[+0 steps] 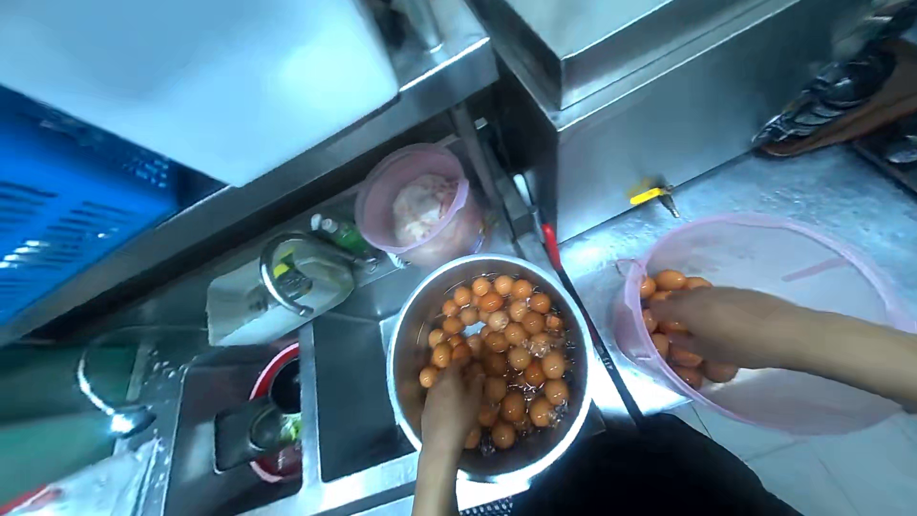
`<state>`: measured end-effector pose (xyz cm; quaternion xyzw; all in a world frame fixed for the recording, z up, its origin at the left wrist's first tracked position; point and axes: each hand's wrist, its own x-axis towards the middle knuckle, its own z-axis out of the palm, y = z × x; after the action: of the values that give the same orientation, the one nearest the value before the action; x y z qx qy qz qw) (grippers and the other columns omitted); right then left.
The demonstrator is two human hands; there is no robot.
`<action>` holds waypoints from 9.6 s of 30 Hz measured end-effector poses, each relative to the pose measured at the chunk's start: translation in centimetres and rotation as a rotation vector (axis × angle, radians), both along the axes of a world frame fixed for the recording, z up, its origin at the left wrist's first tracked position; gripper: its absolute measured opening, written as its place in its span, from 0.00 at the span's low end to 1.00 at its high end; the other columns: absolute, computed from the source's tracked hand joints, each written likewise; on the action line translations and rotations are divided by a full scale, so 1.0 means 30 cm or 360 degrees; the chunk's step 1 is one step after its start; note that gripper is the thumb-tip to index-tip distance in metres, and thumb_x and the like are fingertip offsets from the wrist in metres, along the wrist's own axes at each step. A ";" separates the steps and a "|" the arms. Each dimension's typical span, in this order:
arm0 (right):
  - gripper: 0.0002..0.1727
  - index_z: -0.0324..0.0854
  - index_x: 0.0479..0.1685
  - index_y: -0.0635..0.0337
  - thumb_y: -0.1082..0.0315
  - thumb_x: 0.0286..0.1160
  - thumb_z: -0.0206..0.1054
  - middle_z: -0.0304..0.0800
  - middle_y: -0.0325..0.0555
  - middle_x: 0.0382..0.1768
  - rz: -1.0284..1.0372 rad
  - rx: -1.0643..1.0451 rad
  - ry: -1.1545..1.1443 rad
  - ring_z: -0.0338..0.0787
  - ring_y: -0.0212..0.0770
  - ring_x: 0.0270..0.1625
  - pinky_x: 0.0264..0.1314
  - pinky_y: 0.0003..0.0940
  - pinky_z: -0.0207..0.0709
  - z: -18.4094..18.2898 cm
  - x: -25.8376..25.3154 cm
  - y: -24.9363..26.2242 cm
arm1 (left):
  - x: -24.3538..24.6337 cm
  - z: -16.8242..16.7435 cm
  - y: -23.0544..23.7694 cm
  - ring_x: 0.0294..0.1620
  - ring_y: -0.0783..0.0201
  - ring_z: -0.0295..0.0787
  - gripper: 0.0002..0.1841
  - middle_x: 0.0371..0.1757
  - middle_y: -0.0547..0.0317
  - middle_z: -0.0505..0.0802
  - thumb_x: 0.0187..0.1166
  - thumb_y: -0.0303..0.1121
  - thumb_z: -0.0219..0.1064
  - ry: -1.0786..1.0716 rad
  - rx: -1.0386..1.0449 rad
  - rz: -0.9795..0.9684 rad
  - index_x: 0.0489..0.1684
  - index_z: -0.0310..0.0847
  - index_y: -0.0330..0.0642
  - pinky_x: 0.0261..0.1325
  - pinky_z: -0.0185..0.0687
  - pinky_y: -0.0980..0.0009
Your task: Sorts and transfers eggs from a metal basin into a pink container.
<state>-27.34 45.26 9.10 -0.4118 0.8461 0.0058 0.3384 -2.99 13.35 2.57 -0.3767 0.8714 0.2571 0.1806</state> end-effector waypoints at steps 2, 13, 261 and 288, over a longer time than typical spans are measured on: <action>0.10 0.89 0.50 0.45 0.55 0.78 0.68 0.91 0.40 0.46 -0.0084 -0.0370 0.0330 0.91 0.46 0.52 0.54 0.53 0.86 0.113 0.051 -0.008 | -0.003 0.008 0.008 0.64 0.49 0.89 0.25 0.61 0.48 0.92 0.80 0.52 0.68 -0.0109 0.0081 -0.0031 0.68 0.84 0.44 0.70 0.81 0.41; 0.29 0.74 0.78 0.55 0.64 0.74 0.69 0.69 0.63 0.79 -0.0186 0.0130 -0.0214 0.79 0.69 0.73 0.62 0.66 0.82 -0.198 0.496 -0.510 | 0.035 -0.057 0.302 0.78 0.40 0.74 0.22 0.73 0.44 0.81 0.76 0.47 0.66 -0.0135 -0.0224 -0.0325 0.67 0.84 0.50 0.70 0.80 0.46; 0.23 0.83 0.71 0.55 0.54 0.84 0.62 0.91 0.54 0.61 -0.1620 -0.0486 -0.0203 0.91 0.54 0.62 0.69 0.56 0.81 -0.603 0.557 0.845 | -0.707 -0.020 1.118 0.77 0.30 0.74 0.28 0.81 0.31 0.71 0.86 0.34 0.61 -0.0593 0.0132 -0.1961 0.87 0.62 0.43 0.68 0.79 0.34; 0.24 0.80 0.74 0.58 0.55 0.84 0.64 0.89 0.58 0.63 -0.1485 -0.0289 -0.0367 0.91 0.55 0.61 0.68 0.56 0.82 -0.605 0.493 0.820 | -0.533 0.477 0.569 0.61 0.70 0.89 0.21 0.67 0.68 0.89 0.90 0.42 0.59 0.0661 0.0874 -0.1306 0.82 0.74 0.62 0.64 0.89 0.66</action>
<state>-12.55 69.87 -9.04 -0.0146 0.8945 -0.2660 0.3591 -18.98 30.41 16.88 0.1149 0.8651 0.4531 0.1819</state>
